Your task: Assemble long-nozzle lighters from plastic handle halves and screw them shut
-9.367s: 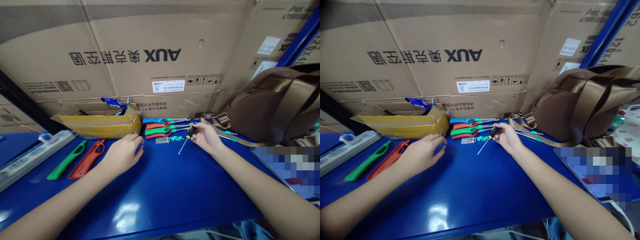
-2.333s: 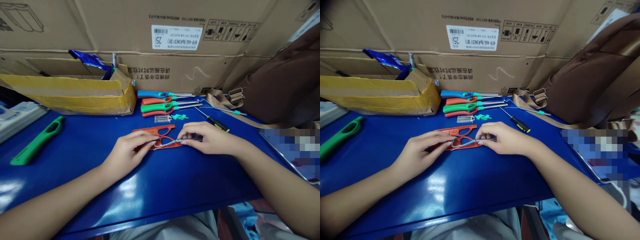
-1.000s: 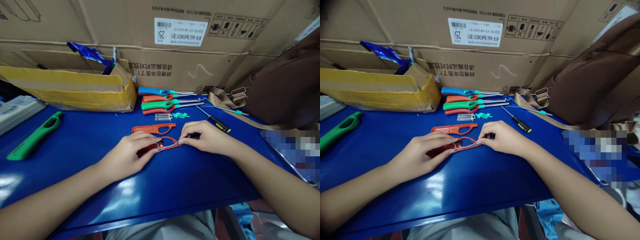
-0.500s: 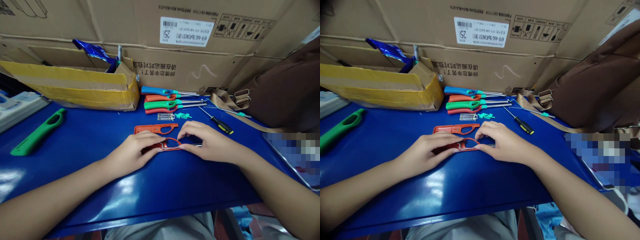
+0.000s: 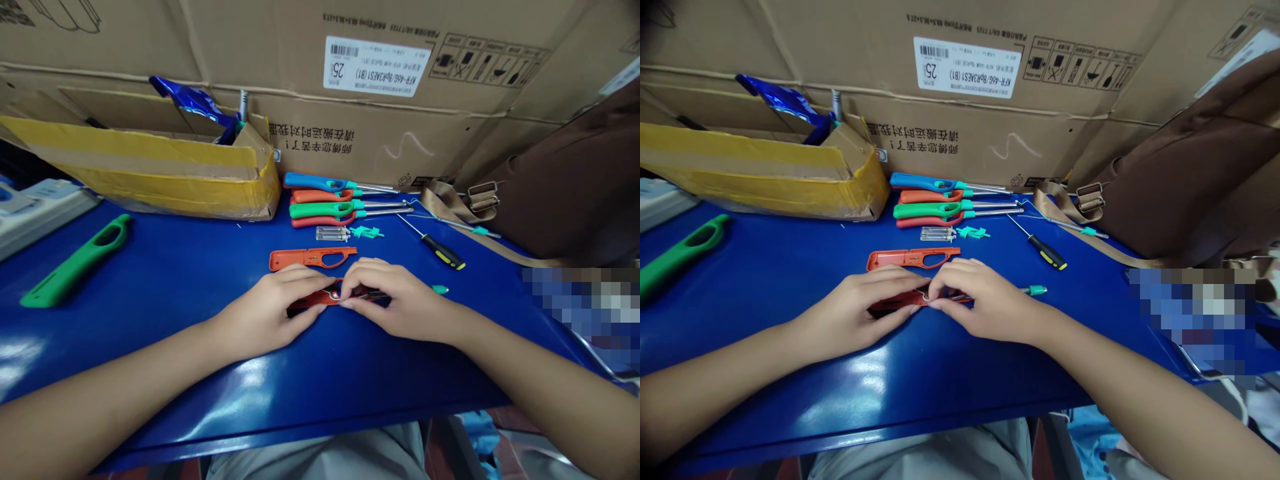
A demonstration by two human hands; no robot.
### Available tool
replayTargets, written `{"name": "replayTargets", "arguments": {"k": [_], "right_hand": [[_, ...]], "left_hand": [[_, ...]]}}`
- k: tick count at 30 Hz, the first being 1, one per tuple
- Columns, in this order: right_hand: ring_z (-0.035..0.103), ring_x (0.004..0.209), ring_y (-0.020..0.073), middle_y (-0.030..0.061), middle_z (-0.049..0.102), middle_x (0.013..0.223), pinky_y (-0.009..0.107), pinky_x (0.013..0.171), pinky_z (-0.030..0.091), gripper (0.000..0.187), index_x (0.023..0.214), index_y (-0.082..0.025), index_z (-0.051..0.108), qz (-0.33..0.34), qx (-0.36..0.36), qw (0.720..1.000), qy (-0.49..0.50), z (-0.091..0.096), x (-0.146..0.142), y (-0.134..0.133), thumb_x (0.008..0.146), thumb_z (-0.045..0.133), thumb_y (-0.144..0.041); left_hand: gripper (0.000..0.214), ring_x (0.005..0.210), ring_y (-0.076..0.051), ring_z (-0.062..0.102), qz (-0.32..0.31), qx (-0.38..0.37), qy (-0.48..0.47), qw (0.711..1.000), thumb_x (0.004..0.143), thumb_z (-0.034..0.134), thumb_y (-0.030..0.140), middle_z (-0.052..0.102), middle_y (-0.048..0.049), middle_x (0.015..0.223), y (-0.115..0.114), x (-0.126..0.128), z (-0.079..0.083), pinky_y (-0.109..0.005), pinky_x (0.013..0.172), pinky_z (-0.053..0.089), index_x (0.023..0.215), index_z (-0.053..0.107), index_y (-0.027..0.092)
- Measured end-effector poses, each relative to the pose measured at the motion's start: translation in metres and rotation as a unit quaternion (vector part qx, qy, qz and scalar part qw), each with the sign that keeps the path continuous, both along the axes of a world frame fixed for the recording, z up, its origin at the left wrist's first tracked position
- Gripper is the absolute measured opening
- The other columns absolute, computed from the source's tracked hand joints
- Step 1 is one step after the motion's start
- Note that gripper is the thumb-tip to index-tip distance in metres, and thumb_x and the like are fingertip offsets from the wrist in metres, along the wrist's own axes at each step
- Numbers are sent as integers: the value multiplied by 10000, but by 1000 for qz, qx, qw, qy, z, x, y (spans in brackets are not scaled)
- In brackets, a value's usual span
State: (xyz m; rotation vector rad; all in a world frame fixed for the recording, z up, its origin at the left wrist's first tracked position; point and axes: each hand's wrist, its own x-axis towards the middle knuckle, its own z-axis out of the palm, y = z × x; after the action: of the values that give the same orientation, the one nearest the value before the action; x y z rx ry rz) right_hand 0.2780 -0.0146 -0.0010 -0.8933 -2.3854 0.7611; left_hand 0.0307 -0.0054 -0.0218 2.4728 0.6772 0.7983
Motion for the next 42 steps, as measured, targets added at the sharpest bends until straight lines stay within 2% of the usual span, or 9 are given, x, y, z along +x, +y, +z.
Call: {"name": "replayTargets", "arguments": {"k": [3, 9, 13, 18, 22, 25, 30, 34, 42], "right_hand": [[605, 812, 115, 2, 665, 904, 257, 775, 491, 54, 924, -187, 643, -27, -56, 997, 54, 6, 6, 2, 972, 631, -208], [625, 910, 139, 37, 693, 1003, 269, 850, 505, 90, 1013, -174, 684, 47, -78, 996, 4, 15, 22, 8, 926, 671, -193], [599, 825, 139, 27, 693, 941, 277, 787, 495, 88, 985, -178, 696, -32, -54, 998, -29, 17, 32, 17, 929, 636, -209], [580, 753, 148, 16, 692, 835, 279, 698, 469, 203, 899, -187, 726, -64, -133, 986, -82, 11, 37, 25, 882, 711, -389], [562, 728, 141, 6, 671, 802, 266, 665, 454, 197, 884, -188, 723, -81, -167, 978, -91, 7, 33, 23, 885, 709, -384], [549, 729, 138, 4, 660, 808, 263, 670, 462, 132, 889, -187, 697, -74, -141, 983, -96, 9, 30, 20, 890, 706, -318], [580, 809, 144, 35, 693, 955, 284, 758, 498, 106, 1006, -189, 685, -53, -24, 998, -21, 8, 19, 13, 901, 684, -197], [630, 954, 180, 41, 722, 991, 342, 884, 487, 75, 1003, -197, 686, 4, 39, 999, -16, 1, 8, 8, 928, 680, -187], [662, 974, 191, 63, 708, 1036, 339, 864, 526, 114, 1059, -195, 690, 30, 46, 997, -56, -4, 5, 6, 955, 650, -175]], "left_hand": [[354, 1134, -181, 692, 1, 8, 4, 1000, 966, 621, 150, 749, -88, 1207, 0, -1, -1, -300, 1011, 550, 1319, 635, 129], [337, 1112, -182, 706, 5, 25, 1, 1000, 965, 633, 161, 760, -82, 1194, 1, -2, -2, -294, 992, 565, 1301, 647, 131], [351, 1139, -184, 700, 10, 17, 7, 1000, 964, 641, 166, 757, -72, 1213, 2, -3, -3, -304, 1015, 559, 1315, 651, 154], [333, 1120, -193, 713, 16, 7, -4, 1000, 961, 652, 176, 764, -69, 1202, 1, -2, -3, -325, 995, 579, 1294, 664, 178], [341, 1117, -203, 719, 19, -3, -7, 1000, 964, 654, 193, 764, -68, 1207, 1, -3, -2, -341, 985, 587, 1305, 662, 196], [338, 1112, -211, 723, 21, -14, -8, 1000, 962, 657, 194, 766, -67, 1198, 1, -3, -3, -349, 966, 597, 1299, 667, 208], [395, 1093, -210, 725, 16, -15, -21, 1000, 949, 682, 194, 766, -74, 1176, -2, 1, -5, -345, 952, 601, 1341, 634, 206], [473, 1094, -212, 718, 10, -34, -24, 999, 939, 711, 235, 743, -82, 1218, -7, 4, -6, -345, 952, 597, 1393, 580, 210], [489, 1147, -224, 692, 11, -38, -22, 999, 916, 737, 216, 702, -99, 1270, -8, 4, -5, -330, 965, 586, 1370, 557, 202]]}}
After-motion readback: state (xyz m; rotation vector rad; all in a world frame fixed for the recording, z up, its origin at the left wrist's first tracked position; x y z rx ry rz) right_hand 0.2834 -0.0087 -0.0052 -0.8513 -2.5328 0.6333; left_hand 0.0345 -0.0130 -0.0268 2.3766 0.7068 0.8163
